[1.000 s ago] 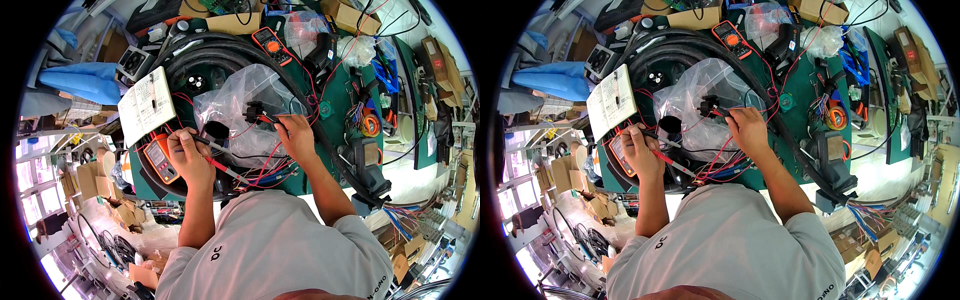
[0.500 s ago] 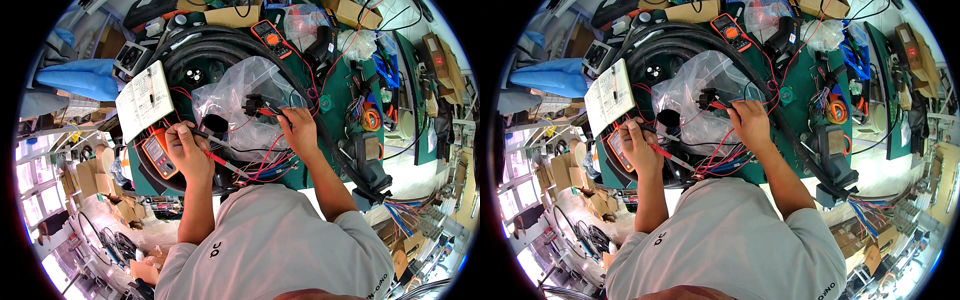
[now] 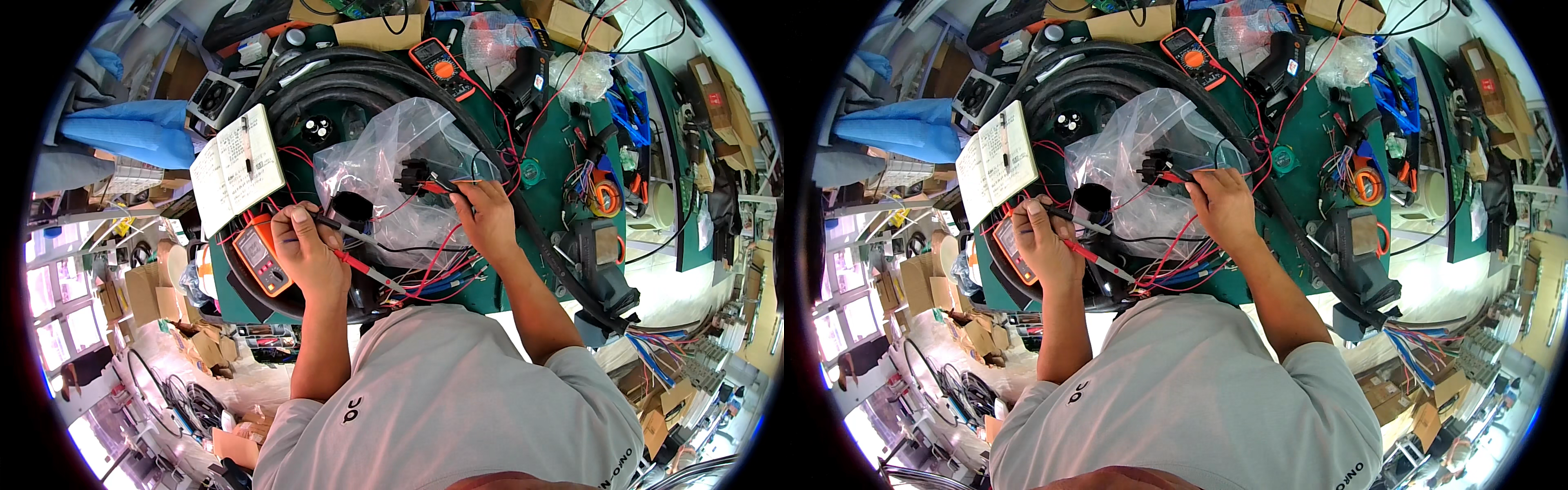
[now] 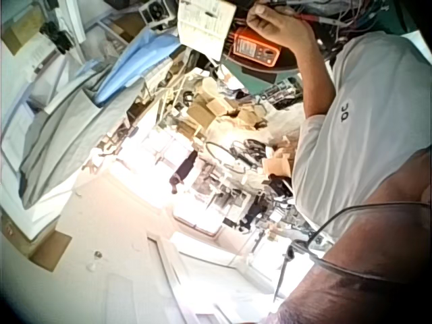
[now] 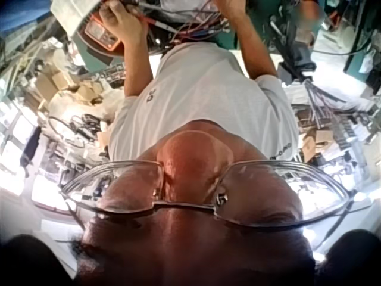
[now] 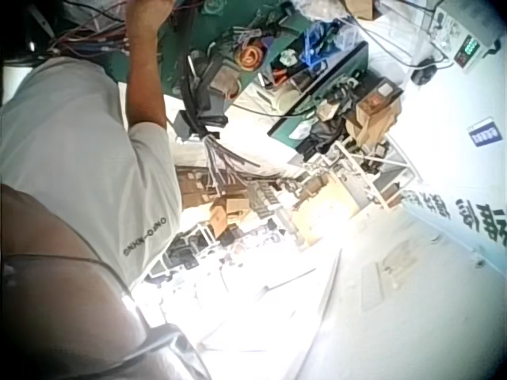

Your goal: The person organizes several colored wires and connects them to electronic components at a repair bench while referring to a notebook.

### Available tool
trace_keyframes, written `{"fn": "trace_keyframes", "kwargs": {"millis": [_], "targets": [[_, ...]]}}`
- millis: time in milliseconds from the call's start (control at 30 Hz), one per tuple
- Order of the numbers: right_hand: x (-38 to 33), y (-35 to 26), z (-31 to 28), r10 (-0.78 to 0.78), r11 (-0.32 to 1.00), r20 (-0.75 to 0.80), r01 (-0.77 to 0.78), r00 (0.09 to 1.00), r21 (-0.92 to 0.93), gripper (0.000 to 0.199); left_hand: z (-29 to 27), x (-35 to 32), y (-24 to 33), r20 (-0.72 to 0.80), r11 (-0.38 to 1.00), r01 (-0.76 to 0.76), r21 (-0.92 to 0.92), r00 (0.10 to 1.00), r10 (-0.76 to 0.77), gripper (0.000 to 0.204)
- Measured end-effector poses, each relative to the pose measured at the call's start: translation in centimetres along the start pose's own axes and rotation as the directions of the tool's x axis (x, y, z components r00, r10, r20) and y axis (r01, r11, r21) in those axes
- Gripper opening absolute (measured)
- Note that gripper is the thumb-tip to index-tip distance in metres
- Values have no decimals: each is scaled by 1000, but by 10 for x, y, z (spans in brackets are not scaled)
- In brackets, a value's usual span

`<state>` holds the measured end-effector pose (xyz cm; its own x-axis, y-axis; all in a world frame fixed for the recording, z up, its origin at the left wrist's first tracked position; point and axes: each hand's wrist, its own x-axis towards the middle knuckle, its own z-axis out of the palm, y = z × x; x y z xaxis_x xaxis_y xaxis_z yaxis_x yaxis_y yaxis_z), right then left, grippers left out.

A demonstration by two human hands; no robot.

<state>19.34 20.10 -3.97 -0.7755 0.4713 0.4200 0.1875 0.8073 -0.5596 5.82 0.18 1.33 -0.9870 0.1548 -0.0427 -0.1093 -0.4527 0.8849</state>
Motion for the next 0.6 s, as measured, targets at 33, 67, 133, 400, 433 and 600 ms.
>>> {"fn": "trace_keyframes", "kwargs": {"millis": [33, 67, 133, 400, 433, 600], "targets": [[0, 0, 0, -4, 1000, -4, 4, 1000, 6, 17, 0, 0, 0, 0, 1000, 0, 0, 1000, 0, 13], [0, 0, 1, -8, 1000, -8, 8, 1000, 11, 17, 0, 0, 0, -2, 1000, -2, 2, 1000, 2, 13], [0, 0, 1, -10, 1000, -6, 10, 1000, 7, 17, 0, 0, 0, -3, 1000, -3, 5, 1000, 3, 13], [0, 0, 1, -5, 1000, -7, 4, 1000, -13, 16, -2, 1, -1, 15, 1000, -10, 17, 1000, 10, 14], [0, 0, 1, -5, 1000, -11, 5, 1000, -15, 16, -2, 1, -1, 16, 1000, -11, 21, 1000, 10, 15], [0, -1, 1, -9, 1000, -5, 8, 1000, -6, 17, -1, 0, 0, 8, 1000, -8, 26, 1000, 8, 15]]}}
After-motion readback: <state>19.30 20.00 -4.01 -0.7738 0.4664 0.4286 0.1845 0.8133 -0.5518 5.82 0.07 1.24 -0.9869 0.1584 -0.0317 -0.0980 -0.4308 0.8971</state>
